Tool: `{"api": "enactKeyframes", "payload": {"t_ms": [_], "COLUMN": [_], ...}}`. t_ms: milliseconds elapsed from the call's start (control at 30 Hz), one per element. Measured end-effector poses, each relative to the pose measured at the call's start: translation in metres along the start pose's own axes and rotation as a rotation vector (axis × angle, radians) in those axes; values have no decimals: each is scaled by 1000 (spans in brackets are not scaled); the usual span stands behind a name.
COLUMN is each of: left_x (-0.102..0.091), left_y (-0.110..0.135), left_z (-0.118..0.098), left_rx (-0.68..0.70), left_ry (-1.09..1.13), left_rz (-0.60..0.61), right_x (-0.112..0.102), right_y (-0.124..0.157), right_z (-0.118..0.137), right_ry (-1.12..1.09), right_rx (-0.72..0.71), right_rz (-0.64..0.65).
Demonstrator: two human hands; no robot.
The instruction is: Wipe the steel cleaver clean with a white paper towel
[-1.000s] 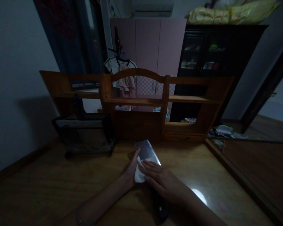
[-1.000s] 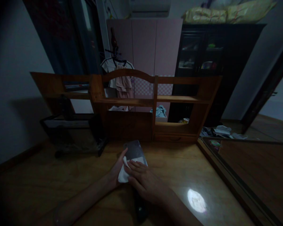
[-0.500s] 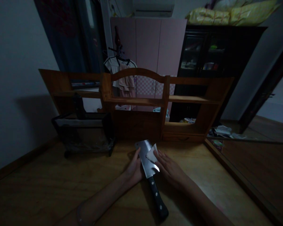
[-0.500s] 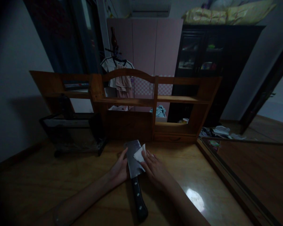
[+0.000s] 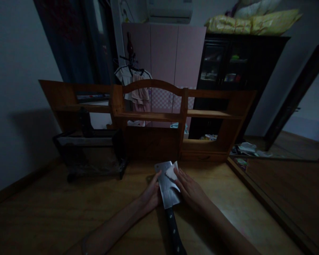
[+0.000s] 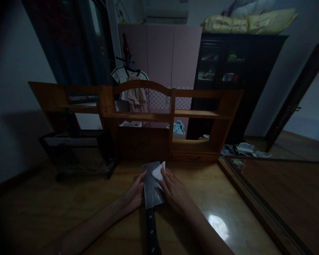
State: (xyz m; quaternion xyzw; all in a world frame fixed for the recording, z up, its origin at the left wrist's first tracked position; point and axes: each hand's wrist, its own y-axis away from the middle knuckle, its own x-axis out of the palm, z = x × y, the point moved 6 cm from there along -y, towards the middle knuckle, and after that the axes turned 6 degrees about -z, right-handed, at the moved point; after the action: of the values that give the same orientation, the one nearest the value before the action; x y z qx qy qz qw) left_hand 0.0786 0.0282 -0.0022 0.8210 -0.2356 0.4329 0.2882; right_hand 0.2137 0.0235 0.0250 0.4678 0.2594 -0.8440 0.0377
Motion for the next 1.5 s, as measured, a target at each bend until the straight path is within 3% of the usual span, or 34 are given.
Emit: {"api": "enactKeyframes", "payload": {"t_ms": [700,867,1033,1500], "left_x": [-6,-8,-8,0], "left_y": [-4,-4,-5,0], "left_z": [-4,-3,-3,0], "left_rx": [93,84,82,56], "left_ry": [-58,-63,-57,-74], "left_rz": [-60,-90,-42,-136], "right_x": [-2,-13,-23,-2], "right_y": [1,1,0,-1], "right_z": [5,13,22,1], "right_ry": [-32,-60,-83,-137], "right_rx": [5,21,23,101], "right_rz": [6,-44,-60,10]}}
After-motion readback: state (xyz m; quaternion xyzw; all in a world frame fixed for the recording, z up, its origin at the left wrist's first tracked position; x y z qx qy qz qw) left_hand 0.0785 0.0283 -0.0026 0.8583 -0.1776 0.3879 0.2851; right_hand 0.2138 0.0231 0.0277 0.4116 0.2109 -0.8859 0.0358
